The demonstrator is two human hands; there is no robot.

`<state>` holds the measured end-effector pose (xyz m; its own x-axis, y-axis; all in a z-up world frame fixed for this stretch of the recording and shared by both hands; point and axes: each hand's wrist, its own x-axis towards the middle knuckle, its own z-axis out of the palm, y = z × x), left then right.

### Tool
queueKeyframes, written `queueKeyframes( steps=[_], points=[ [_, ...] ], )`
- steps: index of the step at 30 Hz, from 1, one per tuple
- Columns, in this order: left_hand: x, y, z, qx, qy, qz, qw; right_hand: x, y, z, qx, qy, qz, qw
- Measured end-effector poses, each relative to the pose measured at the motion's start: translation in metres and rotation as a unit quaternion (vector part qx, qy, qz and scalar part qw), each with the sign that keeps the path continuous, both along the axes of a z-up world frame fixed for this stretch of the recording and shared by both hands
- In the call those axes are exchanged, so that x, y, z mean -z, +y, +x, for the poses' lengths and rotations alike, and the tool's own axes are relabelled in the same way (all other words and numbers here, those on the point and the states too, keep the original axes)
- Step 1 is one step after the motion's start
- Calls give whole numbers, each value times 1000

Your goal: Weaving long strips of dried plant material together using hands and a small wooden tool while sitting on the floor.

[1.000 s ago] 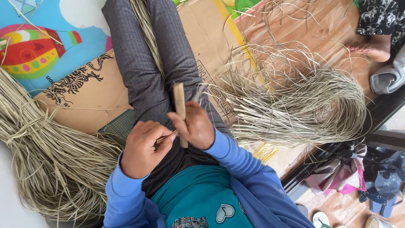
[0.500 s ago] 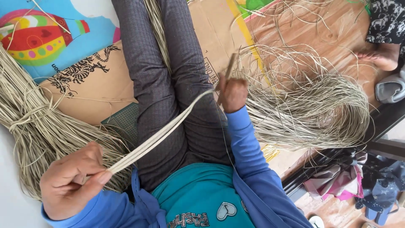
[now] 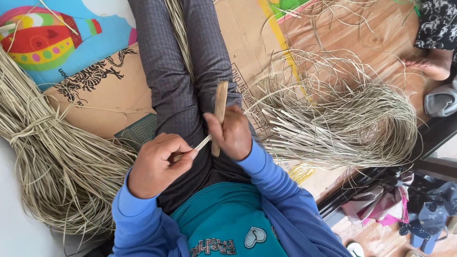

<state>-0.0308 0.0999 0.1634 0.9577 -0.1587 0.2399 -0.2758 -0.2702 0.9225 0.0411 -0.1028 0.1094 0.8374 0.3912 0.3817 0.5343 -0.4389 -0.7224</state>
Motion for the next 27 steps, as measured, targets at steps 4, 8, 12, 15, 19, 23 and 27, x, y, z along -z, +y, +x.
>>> queueKeyframes(
  steps=[4,8,12,15,19,23,27],
  points=[
    [-8,19,-12,7,51,-72,996,18,-12,16,17,28,-43,999],
    [-14,48,-31,29,77,-111,990,51,-37,29,83,42,-115,989],
    [-10,71,-45,11,65,-145,987,99,-51,37,196,23,-211,957],
    [-17,79,-53,-49,74,-98,991,123,-76,63,234,-128,-204,942],
    [-9,42,-22,-21,53,-85,995,-7,-29,26,150,17,4,989],
    [0,6,-3,-7,28,-46,999,-31,1,6,-19,65,112,991],
    [1,-6,5,-14,75,-69,995,-17,12,0,-79,54,103,990]
  ],
)
